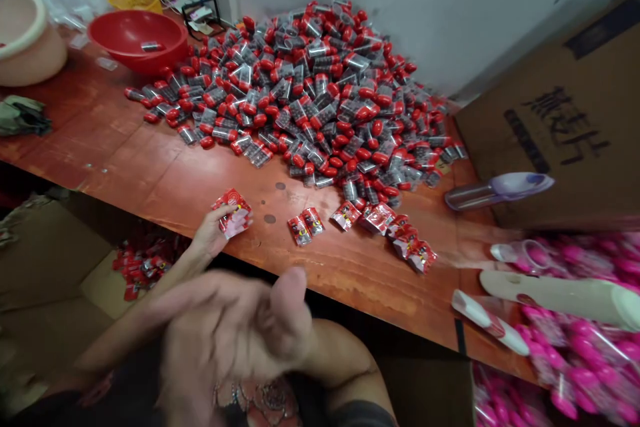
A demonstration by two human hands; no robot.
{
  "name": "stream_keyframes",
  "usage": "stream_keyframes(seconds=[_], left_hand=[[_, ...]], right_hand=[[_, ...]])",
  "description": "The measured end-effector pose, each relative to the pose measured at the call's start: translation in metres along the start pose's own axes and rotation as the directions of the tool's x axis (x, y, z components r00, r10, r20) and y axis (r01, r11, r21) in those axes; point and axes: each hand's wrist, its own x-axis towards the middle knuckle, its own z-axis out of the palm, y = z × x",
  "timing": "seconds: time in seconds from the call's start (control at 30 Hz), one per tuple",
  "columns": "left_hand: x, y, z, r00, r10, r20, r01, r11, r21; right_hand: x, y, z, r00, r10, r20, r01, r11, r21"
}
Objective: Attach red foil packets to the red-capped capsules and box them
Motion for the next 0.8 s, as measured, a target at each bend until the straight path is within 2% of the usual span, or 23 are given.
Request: stream_keyframes(seconds=[0.03, 0.07, 0.1, 0.13, 0.2, 0.23, 0.27, 0.3, 0.33, 0.37, 0.43, 0.53, 0.6, 0.67, 0.73, 0.8], left_hand=[[0.001, 0.001, -0.002, 1.0, 0.011, 0.0, -0.011, 1.0, -0.012], [0.001, 0.002, -0.004, 1.0, 0.025, 0.003, -0.025, 0.999, -0.02], [0.002, 0.003, -0.006, 0.999, 0.04, 0.009, -0.039, 0.999, -0.025], [0.002, 0.004, -0.008, 0.999, 0.051, 0.016, -0.051, 0.998, -0.026], [0.001, 0.005, -0.009, 0.998, 0.061, 0.018, -0.061, 0.998, -0.016], [0.0, 0.005, -0.008, 0.998, 0.063, 0.009, -0.063, 0.998, -0.007], [-0.001, 0.006, -0.008, 0.998, 0.059, -0.004, -0.059, 0.998, 0.002], [-0.002, 0.006, -0.006, 0.999, 0.05, -0.017, -0.05, 0.999, 0.011], [-0.003, 0.007, -0.005, 0.999, 0.038, -0.027, -0.038, 0.999, 0.015], [-0.004, 0.008, -0.003, 0.999, 0.027, -0.029, -0.026, 1.0, 0.011], [-0.006, 0.01, 0.0, 0.999, 0.021, -0.031, -0.022, 1.0, -0.012], [-0.008, 0.01, 0.002, 0.999, 0.011, -0.053, -0.011, 1.0, -0.012], [-0.009, 0.008, 0.003, 0.999, 0.004, -0.052, -0.004, 1.0, 0.0], [-0.011, 0.005, 0.003, 1.0, 0.011, -0.028, -0.011, 1.0, 0.003], [-0.012, 0.002, 0.004, 1.0, 0.026, -0.007, -0.026, 1.0, -0.001], [-0.012, -0.001, 0.003, 0.999, 0.037, -0.008, -0.037, 0.999, -0.009]], right_hand=[[0.015, -0.01, -0.015, 0.993, -0.093, -0.078, 0.088, 0.994, -0.072], [0.032, -0.018, -0.035, 0.96, -0.185, -0.211, 0.146, 0.971, -0.188], [0.049, -0.026, -0.058, 0.897, -0.281, -0.341, 0.16, 0.926, -0.342], [0.065, -0.031, -0.084, 0.789, -0.397, -0.469, 0.131, 0.854, -0.503], [0.092, -0.038, -0.133, 0.594, -0.502, -0.628, -0.137, 0.707, -0.694], [0.101, -0.041, -0.154, 0.521, -0.523, -0.675, -0.307, 0.623, -0.719], [0.109, -0.042, -0.171, 0.463, -0.548, -0.697, -0.456, 0.527, -0.717], [0.115, -0.043, -0.183, 0.428, -0.58, -0.693, -0.566, 0.426, -0.706], [0.119, -0.044, -0.191, 0.415, -0.608, -0.677, -0.644, 0.33, -0.691], [0.124, -0.044, -0.194, 0.423, -0.624, -0.658, -0.695, 0.242, -0.677], [0.133, -0.042, -0.193, 0.462, -0.625, -0.629, -0.744, 0.111, -0.658], [0.145, -0.036, -0.186, 0.518, -0.616, -0.593, -0.742, 0.02, -0.67], [0.151, -0.031, -0.182, 0.536, -0.614, -0.58, -0.725, 0.018, -0.689], [0.153, -0.028, -0.18, 0.542, -0.606, -0.583, -0.699, 0.061, -0.713], [0.149, -0.024, -0.177, 0.551, -0.593, -0.587, -0.645, 0.143, -0.75], [0.138, -0.017, -0.169, 0.568, -0.592, -0.572, -0.531, 0.268, -0.804]])
